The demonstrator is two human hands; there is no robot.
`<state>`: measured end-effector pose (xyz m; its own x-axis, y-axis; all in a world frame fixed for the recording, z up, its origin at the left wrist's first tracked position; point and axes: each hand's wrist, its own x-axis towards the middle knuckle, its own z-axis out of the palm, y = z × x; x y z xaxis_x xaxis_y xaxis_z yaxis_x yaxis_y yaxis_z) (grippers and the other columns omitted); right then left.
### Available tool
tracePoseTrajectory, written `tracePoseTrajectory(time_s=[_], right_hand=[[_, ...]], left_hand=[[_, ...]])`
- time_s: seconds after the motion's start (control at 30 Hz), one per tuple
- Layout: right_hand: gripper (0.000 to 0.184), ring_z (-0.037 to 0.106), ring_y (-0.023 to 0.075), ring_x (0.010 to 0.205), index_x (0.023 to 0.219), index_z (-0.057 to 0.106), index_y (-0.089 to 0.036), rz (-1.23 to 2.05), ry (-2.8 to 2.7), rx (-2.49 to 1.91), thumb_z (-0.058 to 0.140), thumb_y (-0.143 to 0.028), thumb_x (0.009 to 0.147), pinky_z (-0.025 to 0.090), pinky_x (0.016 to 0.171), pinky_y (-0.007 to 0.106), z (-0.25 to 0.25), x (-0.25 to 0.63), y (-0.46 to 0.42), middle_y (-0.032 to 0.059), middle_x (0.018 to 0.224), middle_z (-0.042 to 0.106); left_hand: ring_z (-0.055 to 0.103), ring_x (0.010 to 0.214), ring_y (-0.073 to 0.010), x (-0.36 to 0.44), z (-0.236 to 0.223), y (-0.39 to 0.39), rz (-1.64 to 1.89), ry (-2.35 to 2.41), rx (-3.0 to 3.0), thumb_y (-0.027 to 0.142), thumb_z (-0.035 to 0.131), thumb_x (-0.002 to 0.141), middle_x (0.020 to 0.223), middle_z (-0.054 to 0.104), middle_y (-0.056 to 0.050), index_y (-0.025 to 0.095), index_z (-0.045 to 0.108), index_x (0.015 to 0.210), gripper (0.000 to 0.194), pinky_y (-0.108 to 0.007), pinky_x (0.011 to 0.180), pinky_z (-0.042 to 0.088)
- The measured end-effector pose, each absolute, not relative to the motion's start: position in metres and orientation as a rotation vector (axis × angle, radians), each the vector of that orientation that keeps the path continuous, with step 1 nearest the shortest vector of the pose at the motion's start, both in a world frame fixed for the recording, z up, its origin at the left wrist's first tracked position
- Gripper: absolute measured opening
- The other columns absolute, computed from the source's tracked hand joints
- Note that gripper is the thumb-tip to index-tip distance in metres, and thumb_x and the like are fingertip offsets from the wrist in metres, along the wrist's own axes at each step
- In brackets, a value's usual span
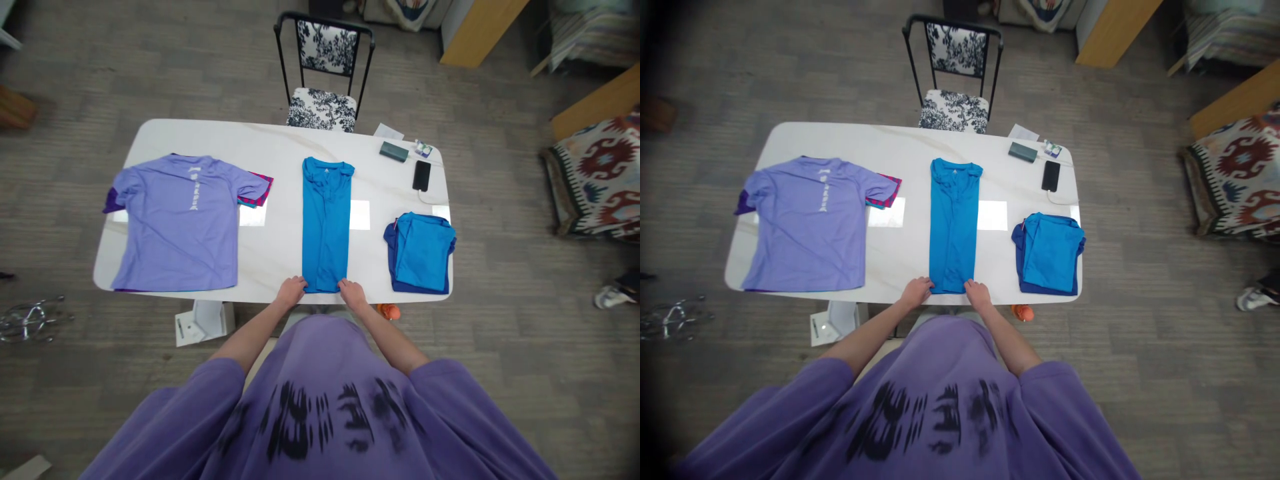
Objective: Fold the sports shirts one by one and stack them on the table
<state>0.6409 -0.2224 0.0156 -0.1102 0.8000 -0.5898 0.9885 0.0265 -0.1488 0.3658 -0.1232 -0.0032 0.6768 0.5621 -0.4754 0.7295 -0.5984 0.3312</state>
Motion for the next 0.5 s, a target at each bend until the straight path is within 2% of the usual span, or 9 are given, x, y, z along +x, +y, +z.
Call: tracePoseTrajectory(time_s=[0.17, 0.3, 0.4, 0.5], right_hand=[[0.035, 0.069, 0.0235, 0.111, 0.135, 0.061, -0.021, -0.763, 1.920, 1.834, 0.038, -0.017, 0.109, 0.048, 0.096, 0.034, 0.018, 0.624, -0.226, 0.0145, 0.131, 0.067], [0.031, 0.070, 0.0234, 0.110, 0.132, 0.064, -0.022, -0.785, 1.904, 1.806, 0.044, -0.021, 0.109, 0.048, 0.096, 0.033, 0.029, 0.607, -0.237, 0.0130, 0.129, 0.069], [0.029, 0.071, 0.0234, 0.108, 0.129, 0.067, -0.024, -0.798, 1.891, 1.795, 0.046, -0.023, 0.108, 0.049, 0.093, 0.032, 0.045, 0.594, -0.248, 0.0109, 0.126, 0.071], [0.027, 0.071, 0.0229, 0.106, 0.126, 0.068, -0.025, -0.840, 1.894, 1.820, 0.049, -0.024, 0.107, 0.049, 0.090, 0.031, 0.067, 0.583, -0.259, 0.0088, 0.126, 0.071]], left_hand=[[0.062, 0.117, -0.0282, 0.361, -0.006, -0.130, -0.462, 0.980, 2.372, 0.021, 0.054, 0.100, 0.120, 0.071, -0.014, 0.023, 0.079, 0.111, 0.027, -0.039, 0.096, 0.047], [0.066, 0.114, -0.0274, 0.348, -0.003, -0.136, -0.484, 0.954, 2.337, 0.022, 0.057, 0.098, 0.116, 0.074, -0.014, 0.022, 0.080, 0.106, 0.025, -0.038, 0.095, 0.048], [0.069, 0.110, -0.0266, 0.329, 0.007, -0.140, -0.483, 0.932, 2.300, 0.023, 0.061, 0.096, 0.113, 0.076, -0.011, 0.025, 0.081, 0.103, 0.021, -0.037, 0.093, 0.050], [0.071, 0.108, -0.0240, 0.304, 0.025, -0.144, -0.437, 0.909, 2.269, 0.026, 0.061, 0.096, 0.114, 0.077, -0.006, 0.029, 0.080, 0.107, 0.022, -0.033, 0.090, 0.051]])
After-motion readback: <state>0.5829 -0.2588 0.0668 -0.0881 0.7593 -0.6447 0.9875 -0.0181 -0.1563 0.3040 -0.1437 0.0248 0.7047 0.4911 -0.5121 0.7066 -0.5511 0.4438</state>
